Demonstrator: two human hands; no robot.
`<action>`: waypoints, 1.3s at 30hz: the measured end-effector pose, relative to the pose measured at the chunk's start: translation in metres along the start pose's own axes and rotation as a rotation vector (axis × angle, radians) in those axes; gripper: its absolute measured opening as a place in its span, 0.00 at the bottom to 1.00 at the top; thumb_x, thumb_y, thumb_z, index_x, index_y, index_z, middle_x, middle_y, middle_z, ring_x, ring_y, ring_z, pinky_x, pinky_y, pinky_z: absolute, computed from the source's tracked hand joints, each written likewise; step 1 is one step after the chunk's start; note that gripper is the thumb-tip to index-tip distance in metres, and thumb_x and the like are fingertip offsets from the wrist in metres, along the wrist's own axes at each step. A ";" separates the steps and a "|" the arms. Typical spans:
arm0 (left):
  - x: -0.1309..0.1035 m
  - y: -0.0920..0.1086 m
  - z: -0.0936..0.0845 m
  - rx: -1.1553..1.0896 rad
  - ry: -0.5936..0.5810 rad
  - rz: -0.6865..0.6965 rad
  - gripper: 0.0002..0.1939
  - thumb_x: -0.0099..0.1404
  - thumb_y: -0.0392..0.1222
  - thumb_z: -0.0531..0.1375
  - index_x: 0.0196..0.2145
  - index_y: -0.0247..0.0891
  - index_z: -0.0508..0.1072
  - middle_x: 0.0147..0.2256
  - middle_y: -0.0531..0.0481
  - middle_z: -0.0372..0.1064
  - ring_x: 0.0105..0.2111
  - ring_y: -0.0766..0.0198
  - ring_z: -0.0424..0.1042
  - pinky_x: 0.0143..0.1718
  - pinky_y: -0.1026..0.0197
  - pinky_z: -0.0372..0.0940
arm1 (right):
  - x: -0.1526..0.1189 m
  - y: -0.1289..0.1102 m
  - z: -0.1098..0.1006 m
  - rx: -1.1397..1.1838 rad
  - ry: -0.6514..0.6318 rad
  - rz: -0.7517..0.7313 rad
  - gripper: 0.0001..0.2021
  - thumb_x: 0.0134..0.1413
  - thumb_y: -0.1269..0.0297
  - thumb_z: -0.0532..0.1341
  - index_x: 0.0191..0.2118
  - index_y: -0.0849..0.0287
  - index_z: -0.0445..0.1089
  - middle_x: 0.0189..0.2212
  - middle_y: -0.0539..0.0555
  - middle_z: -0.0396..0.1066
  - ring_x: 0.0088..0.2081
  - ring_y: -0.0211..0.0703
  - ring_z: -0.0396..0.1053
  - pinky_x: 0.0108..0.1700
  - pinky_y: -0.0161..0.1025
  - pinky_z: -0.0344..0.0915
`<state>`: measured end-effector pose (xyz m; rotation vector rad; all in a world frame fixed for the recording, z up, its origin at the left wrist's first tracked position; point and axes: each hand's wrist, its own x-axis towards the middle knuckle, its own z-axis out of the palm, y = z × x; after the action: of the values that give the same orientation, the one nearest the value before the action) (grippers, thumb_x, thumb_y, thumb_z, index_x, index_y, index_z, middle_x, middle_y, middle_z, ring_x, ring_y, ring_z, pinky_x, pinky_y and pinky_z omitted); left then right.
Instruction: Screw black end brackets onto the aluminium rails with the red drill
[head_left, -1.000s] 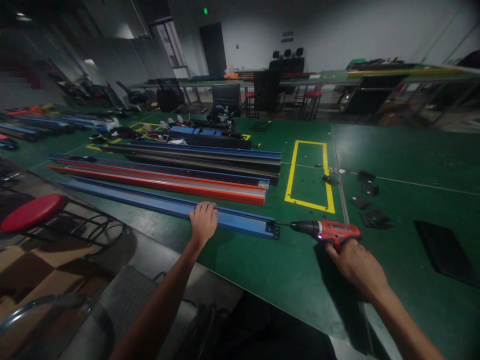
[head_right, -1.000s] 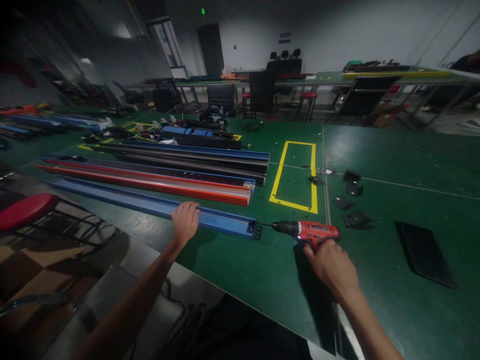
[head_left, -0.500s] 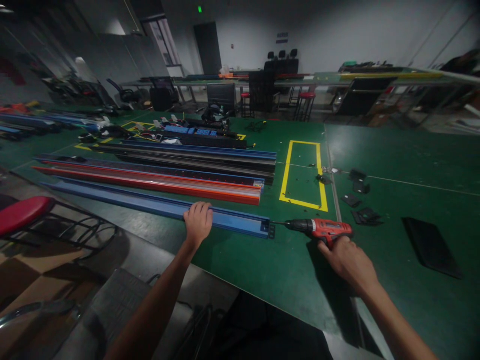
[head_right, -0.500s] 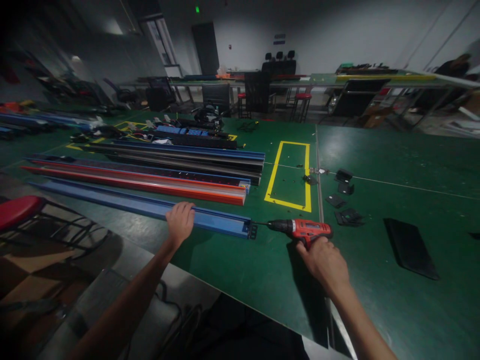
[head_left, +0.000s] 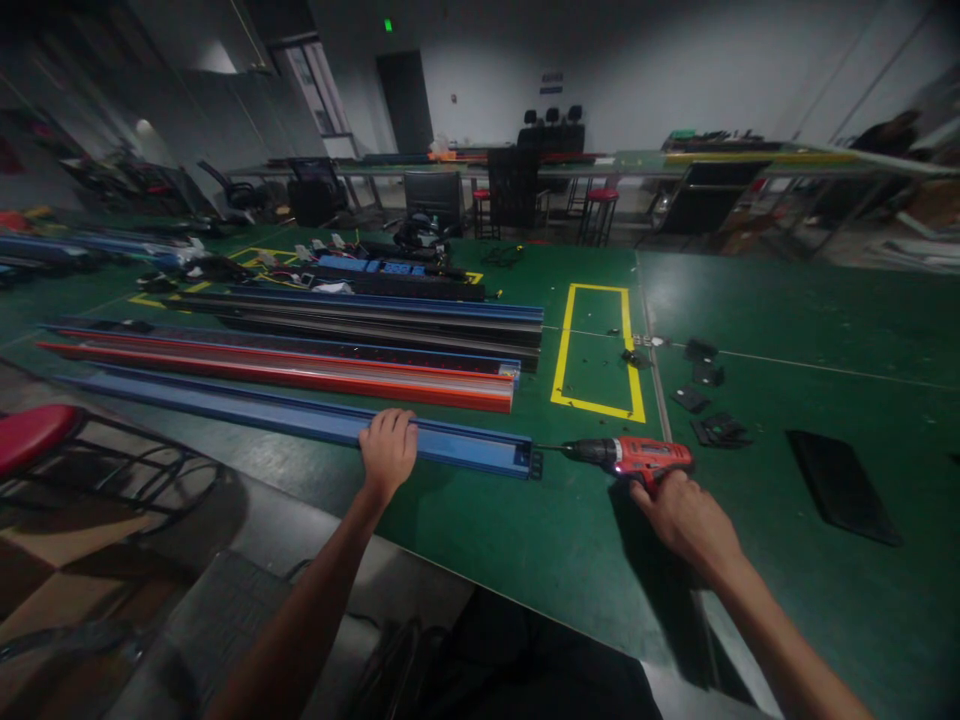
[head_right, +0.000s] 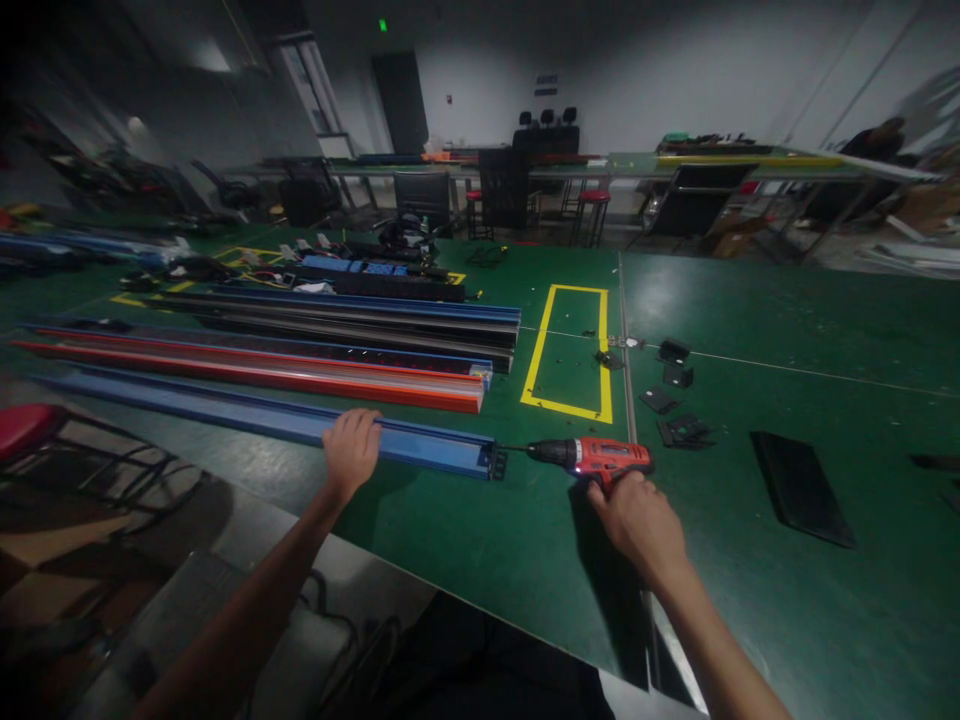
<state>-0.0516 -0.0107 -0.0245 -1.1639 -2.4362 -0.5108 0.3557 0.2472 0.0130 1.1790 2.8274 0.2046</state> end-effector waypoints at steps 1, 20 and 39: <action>0.000 0.000 0.000 0.002 0.000 0.002 0.19 0.77 0.44 0.49 0.51 0.36 0.77 0.52 0.37 0.77 0.56 0.43 0.70 0.50 0.46 0.59 | 0.000 0.000 0.000 0.008 0.002 0.002 0.25 0.70 0.49 0.50 0.44 0.67 0.73 0.34 0.69 0.73 0.32 0.55 0.74 0.35 0.46 0.66; 0.000 -0.002 0.001 -0.002 0.016 0.005 0.20 0.76 0.44 0.49 0.51 0.37 0.77 0.52 0.36 0.77 0.56 0.43 0.70 0.49 0.47 0.59 | 0.002 -0.002 0.004 0.177 0.044 0.149 0.30 0.64 0.40 0.52 0.45 0.67 0.73 0.30 0.68 0.72 0.32 0.59 0.74 0.35 0.49 0.66; 0.000 -0.002 0.003 0.005 0.022 0.009 0.19 0.76 0.44 0.49 0.50 0.37 0.77 0.51 0.37 0.78 0.55 0.43 0.70 0.48 0.47 0.59 | 0.003 0.004 -0.002 0.334 -0.125 0.275 0.30 0.65 0.39 0.52 0.45 0.65 0.73 0.39 0.71 0.78 0.40 0.62 0.78 0.41 0.49 0.68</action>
<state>-0.0540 -0.0106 -0.0271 -1.1609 -2.4106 -0.5119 0.3558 0.2520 0.0153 1.5818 2.6494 -0.3307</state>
